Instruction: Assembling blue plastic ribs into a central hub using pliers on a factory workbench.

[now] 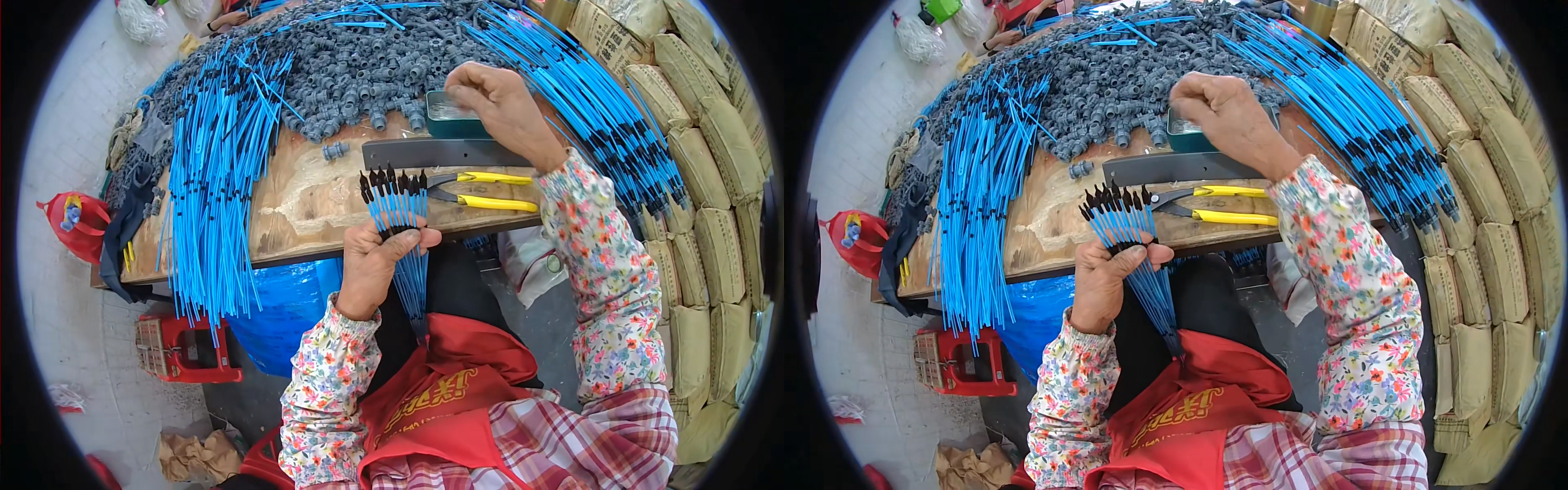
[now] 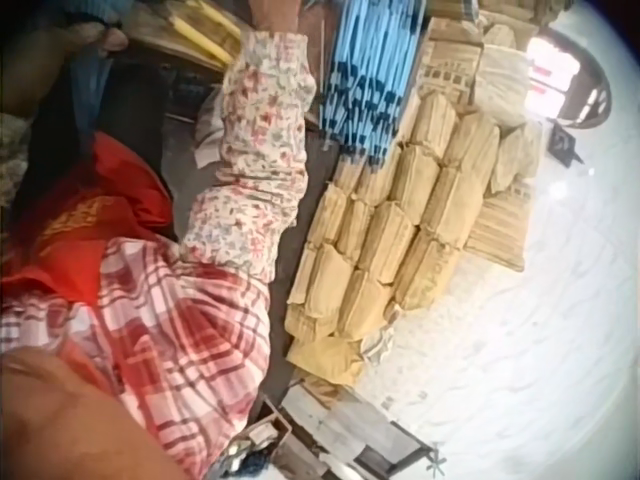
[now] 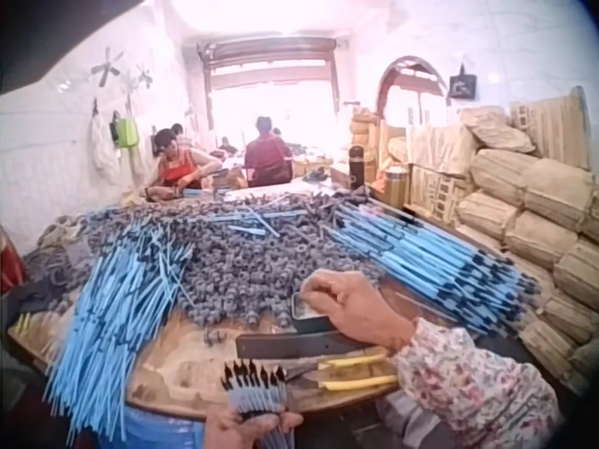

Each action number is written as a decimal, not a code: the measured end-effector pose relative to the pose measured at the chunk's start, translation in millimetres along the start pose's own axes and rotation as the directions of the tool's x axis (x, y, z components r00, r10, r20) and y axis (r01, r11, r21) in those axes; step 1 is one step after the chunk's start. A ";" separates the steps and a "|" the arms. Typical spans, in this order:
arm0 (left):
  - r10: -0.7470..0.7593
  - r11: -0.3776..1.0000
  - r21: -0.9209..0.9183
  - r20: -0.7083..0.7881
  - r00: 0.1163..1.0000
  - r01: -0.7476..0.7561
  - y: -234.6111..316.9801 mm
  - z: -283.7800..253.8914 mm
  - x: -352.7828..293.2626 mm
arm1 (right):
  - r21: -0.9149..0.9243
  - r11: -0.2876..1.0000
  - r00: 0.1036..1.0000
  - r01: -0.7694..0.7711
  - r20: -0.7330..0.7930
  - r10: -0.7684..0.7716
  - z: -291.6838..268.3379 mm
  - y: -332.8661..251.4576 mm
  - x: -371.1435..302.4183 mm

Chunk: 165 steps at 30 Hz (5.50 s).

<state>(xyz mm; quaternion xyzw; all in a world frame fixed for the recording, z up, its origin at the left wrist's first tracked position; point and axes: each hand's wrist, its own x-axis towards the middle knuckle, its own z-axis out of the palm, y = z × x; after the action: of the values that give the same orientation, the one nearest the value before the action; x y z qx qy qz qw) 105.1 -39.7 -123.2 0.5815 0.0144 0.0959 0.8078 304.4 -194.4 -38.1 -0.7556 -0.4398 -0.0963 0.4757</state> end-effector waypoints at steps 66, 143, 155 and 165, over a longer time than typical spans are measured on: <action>-0.053 0.998 -0.009 0.077 0.996 0.054 5.6 -5.5 2.3 | -0.053 0.952 0.946 0.303 0.138 -0.293 29.0 -71.0 -47.2; -0.084 0.996 0.048 0.194 0.977 0.076 23.2 -11.5 6.0 | -0.113 0.957 0.963 0.266 0.077 -0.259 76.3 -95.1 -29.4; 0.032 0.998 0.051 0.122 0.992 -0.038 4.0 -9.4 -3.8 | -0.059 0.992 0.992 -0.112 0.054 0.115 9.0 -6.6 -7.8; 0.024 0.999 0.033 0.094 0.995 -0.027 2.8 -9.1 -9.6 | -0.750 0.619 0.873 -0.233 0.119 0.473 3.4 51.2 23.5</action>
<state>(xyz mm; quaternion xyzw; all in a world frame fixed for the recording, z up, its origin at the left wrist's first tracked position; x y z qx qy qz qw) 94.1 -32.0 -124.3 0.5993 -0.0293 0.0786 0.7961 356.2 -186.5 -59.1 -0.9570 -0.2753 -0.0448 0.0794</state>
